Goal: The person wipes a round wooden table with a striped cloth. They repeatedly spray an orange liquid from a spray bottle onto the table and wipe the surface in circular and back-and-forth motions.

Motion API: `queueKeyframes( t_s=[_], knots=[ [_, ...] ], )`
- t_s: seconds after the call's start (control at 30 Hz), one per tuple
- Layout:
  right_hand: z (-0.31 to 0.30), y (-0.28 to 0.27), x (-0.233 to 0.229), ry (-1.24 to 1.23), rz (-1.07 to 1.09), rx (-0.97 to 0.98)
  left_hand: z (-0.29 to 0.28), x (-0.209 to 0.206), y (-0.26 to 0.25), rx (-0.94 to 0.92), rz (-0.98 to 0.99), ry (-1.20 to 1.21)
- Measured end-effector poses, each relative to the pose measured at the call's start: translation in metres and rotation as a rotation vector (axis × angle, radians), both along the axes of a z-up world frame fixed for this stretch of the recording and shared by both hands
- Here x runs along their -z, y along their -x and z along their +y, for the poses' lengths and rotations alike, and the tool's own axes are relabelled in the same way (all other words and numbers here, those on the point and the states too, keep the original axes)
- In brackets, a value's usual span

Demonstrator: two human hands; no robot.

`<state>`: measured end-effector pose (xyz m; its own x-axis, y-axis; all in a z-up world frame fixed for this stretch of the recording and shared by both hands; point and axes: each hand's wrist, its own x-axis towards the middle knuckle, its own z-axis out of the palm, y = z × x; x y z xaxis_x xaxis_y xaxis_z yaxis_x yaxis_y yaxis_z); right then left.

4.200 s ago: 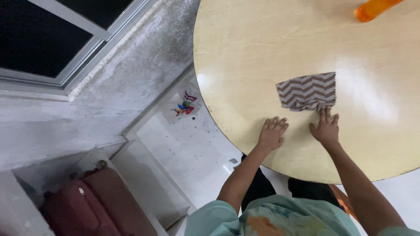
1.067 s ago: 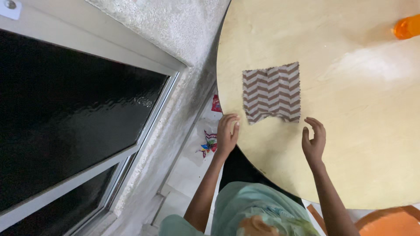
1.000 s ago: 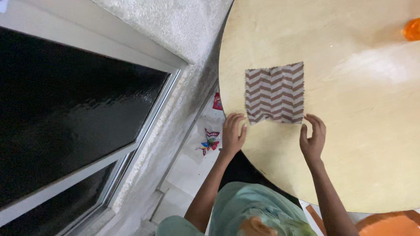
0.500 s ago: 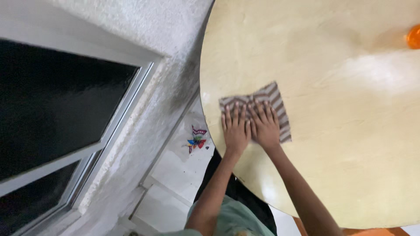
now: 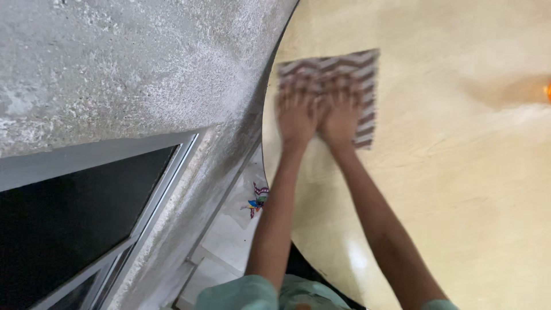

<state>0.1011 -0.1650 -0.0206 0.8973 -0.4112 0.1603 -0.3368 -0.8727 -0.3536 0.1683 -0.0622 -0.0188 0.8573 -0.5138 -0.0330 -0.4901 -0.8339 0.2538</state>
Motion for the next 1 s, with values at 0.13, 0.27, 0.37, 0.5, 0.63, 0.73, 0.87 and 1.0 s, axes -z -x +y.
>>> queueKeyframes(
  t_s=[0.13, 0.27, 0.37, 0.5, 0.63, 0.73, 0.87, 1.0],
  knots=[
    [0.085, 0.026, 0.002, -0.113, 0.013, -0.181, 0.103, -0.008, 0.049, -0.178, 0.070, 0.192],
    [0.084, 0.148, 0.006, -0.169, 0.060, -0.098, 0.091, -0.004, 0.158, -0.049, 0.101, -0.007],
    [0.012, 0.179, 0.008, 0.003, 0.229, 0.084, 0.012, 0.004, 0.170, 0.193, 0.302, 0.045],
    [-0.075, 0.123, 0.003, -0.064, 0.062, 0.308, -0.099, 0.018, 0.108, 0.286, 0.047, 0.209],
    [-0.111, 0.005, -0.006, -0.002, 0.032, 0.176, -0.132, 0.010, -0.008, 0.185, 0.032, 0.054],
    [-0.077, -0.032, 0.006, 0.048, 0.049, 0.008, -0.073, 0.006, -0.039, 0.101, -0.048, 0.083],
    [-0.012, 0.053, 0.010, 0.040, 0.040, -0.181, 0.014, -0.003, 0.054, 0.075, 0.000, 0.053],
    [-0.011, 0.176, 0.000, -0.015, 0.099, -0.019, -0.011, -0.007, 0.166, 0.172, 0.108, 0.022]
  ],
)
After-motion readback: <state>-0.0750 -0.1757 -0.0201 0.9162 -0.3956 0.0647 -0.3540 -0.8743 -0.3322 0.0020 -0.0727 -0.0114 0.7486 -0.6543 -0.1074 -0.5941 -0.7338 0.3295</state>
